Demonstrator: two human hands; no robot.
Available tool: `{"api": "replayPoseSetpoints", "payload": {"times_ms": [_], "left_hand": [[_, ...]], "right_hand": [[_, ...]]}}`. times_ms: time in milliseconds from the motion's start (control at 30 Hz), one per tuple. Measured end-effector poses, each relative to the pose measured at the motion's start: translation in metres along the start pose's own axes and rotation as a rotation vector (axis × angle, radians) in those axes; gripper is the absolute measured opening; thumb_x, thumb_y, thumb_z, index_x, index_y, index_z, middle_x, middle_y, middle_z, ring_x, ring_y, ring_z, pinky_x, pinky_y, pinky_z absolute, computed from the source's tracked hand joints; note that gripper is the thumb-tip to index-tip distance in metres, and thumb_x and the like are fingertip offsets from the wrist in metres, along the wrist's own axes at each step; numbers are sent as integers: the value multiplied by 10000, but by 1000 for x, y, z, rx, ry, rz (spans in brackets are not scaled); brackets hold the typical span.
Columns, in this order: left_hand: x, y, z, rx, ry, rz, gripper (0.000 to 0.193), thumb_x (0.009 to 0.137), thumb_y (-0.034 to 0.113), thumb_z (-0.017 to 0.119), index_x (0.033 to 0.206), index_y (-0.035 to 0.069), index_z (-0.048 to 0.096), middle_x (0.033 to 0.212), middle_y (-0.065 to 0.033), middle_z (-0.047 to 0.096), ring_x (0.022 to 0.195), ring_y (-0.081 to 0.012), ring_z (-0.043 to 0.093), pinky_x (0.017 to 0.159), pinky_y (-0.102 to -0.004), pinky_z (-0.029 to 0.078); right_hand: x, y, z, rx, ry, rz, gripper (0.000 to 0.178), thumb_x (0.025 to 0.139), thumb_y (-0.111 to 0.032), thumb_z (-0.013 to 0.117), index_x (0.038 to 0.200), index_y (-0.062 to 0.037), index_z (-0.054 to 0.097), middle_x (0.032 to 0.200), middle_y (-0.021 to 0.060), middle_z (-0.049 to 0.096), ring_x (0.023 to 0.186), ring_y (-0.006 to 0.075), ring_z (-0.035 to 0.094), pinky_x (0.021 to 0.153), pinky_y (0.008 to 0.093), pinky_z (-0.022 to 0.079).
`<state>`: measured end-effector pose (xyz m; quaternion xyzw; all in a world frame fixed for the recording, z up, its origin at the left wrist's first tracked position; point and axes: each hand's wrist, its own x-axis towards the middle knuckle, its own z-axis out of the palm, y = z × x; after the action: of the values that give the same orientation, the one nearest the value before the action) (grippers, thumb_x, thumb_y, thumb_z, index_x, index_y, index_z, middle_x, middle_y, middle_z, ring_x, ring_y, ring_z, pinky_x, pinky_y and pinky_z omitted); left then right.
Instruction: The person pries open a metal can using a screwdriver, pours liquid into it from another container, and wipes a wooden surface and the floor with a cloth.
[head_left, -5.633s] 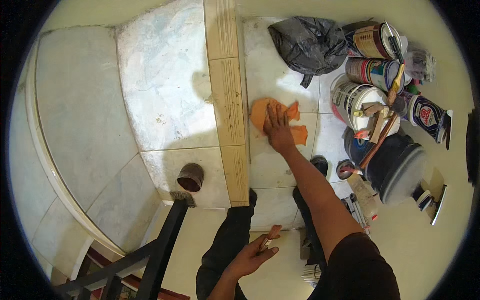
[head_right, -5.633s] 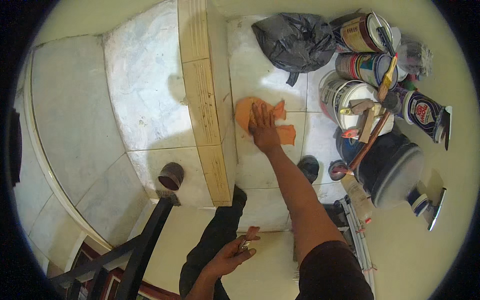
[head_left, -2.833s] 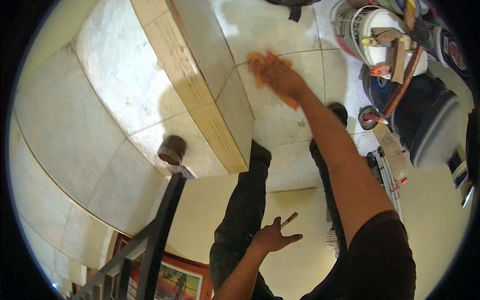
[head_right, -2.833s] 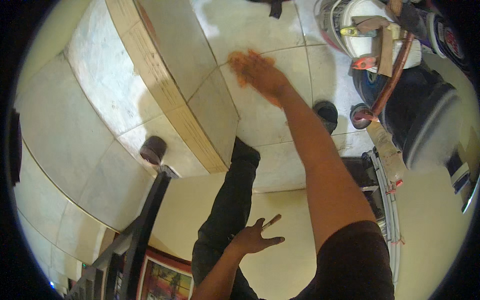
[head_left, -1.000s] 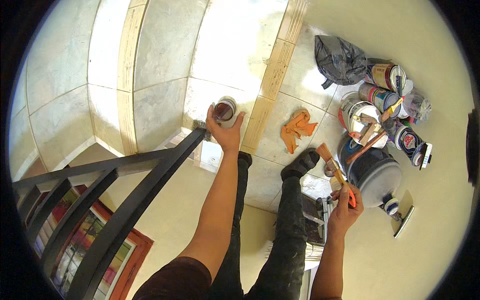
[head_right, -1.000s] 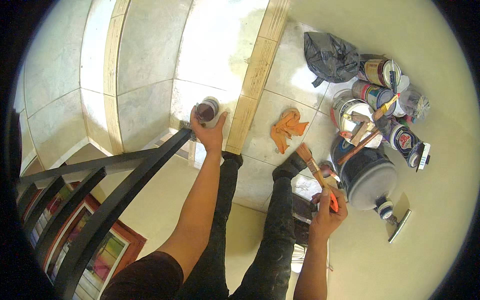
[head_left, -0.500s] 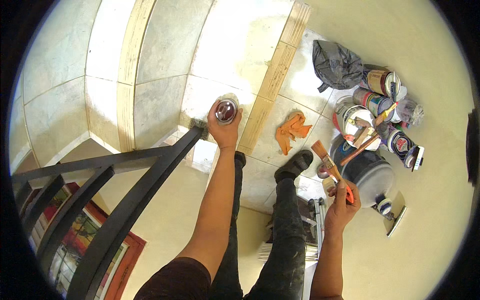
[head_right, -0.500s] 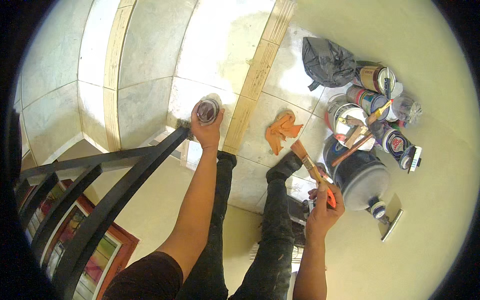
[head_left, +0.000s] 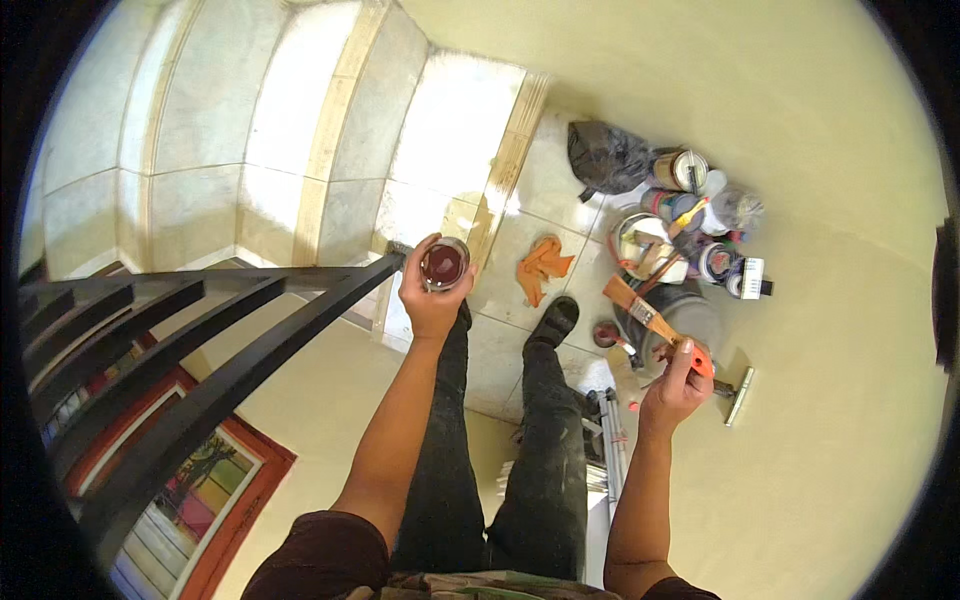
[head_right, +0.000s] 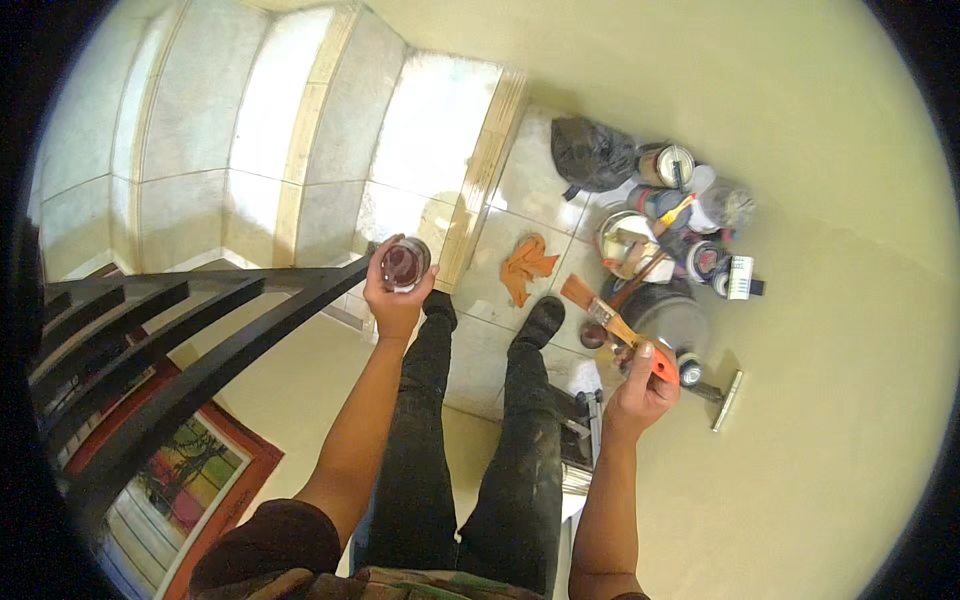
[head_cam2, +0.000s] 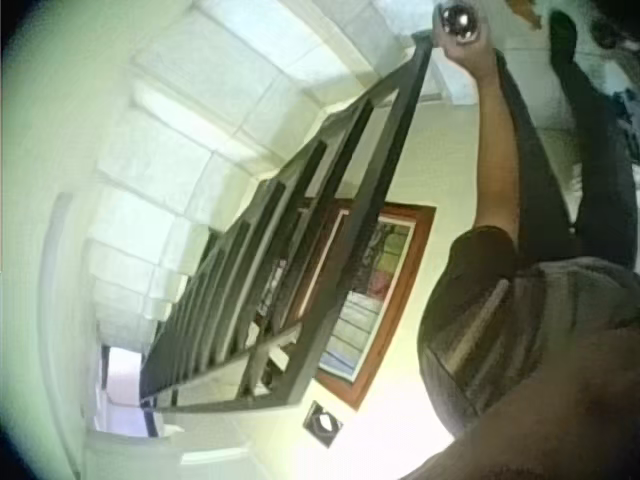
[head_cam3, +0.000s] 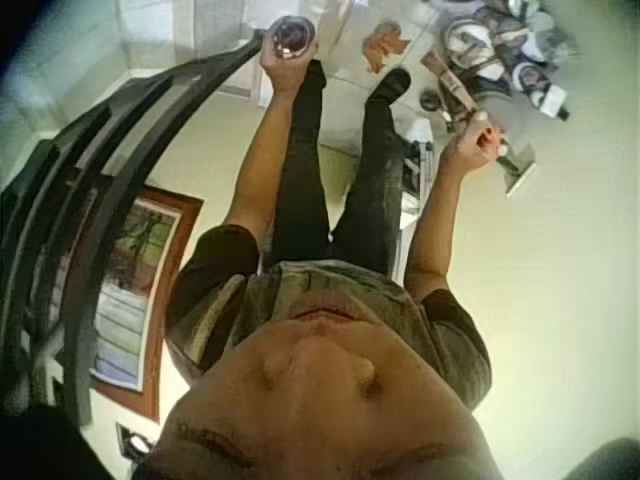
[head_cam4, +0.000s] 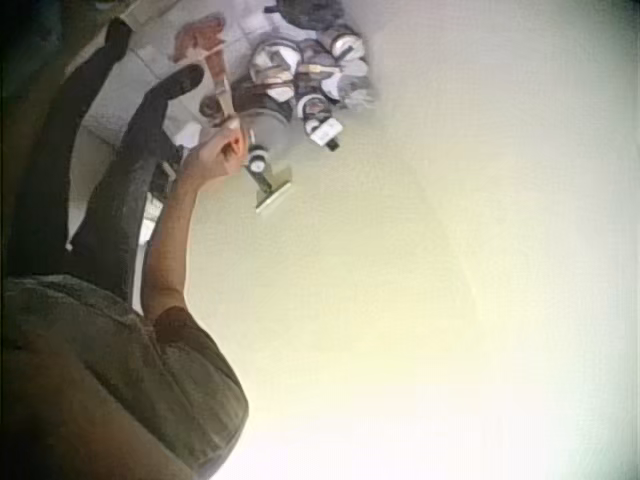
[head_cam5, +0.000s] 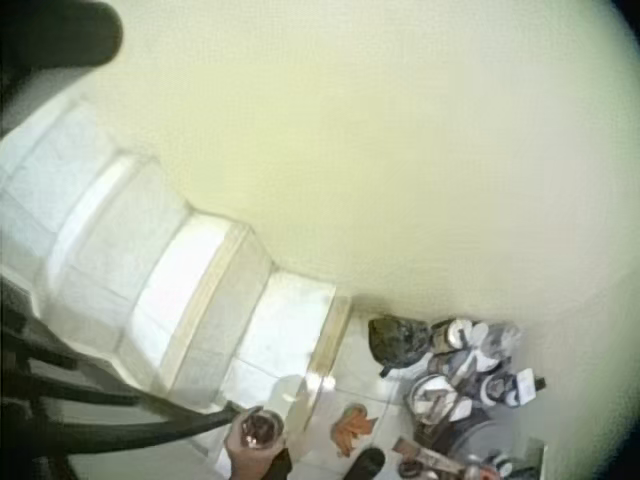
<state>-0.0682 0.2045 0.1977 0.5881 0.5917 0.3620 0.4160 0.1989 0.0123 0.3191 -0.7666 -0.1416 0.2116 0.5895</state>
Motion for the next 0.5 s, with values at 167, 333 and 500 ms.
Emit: {"api": "replayPoseSetpoints", "payload": {"times_ms": [167, 333, 500], "left_hand": [[-44, 123, -33, -117, -47, 30, 721, 764, 35, 959, 1409, -23, 643, 1335, -138, 717, 1212, -222, 699, 1030, -382, 599], [-84, 229, -78, -58, -87, 49, 772, 774, 11, 959, 1461, -21, 609, 1309, -116, 718, 1223, -199, 693, 1055, -372, 586], [-112, 314, -126, -36, -43, 185, 730, 745, 122, 996, 1393, 19, 675, 1293, -109, 746, 1189, -203, 723, 1040, -371, 586]], "right_hand": [[25, -88, -58, -87, 12, -219, 229, 1161, -177, 540, 1037, -8, 632, 946, 48, 611, 862, 120, 543, 792, 297, 449], [34, -173, -90, -65, -88, -382, 206, 1144, -167, 568, 1046, 7, 616, 1012, 70, 595, 922, 156, 570, 827, 313, 466], [34, -238, -90, 68, -181, -526, 194, 1148, -150, 540, 1069, 9, 617, 1038, 85, 627, 947, 166, 599, 888, 326, 498]]}}
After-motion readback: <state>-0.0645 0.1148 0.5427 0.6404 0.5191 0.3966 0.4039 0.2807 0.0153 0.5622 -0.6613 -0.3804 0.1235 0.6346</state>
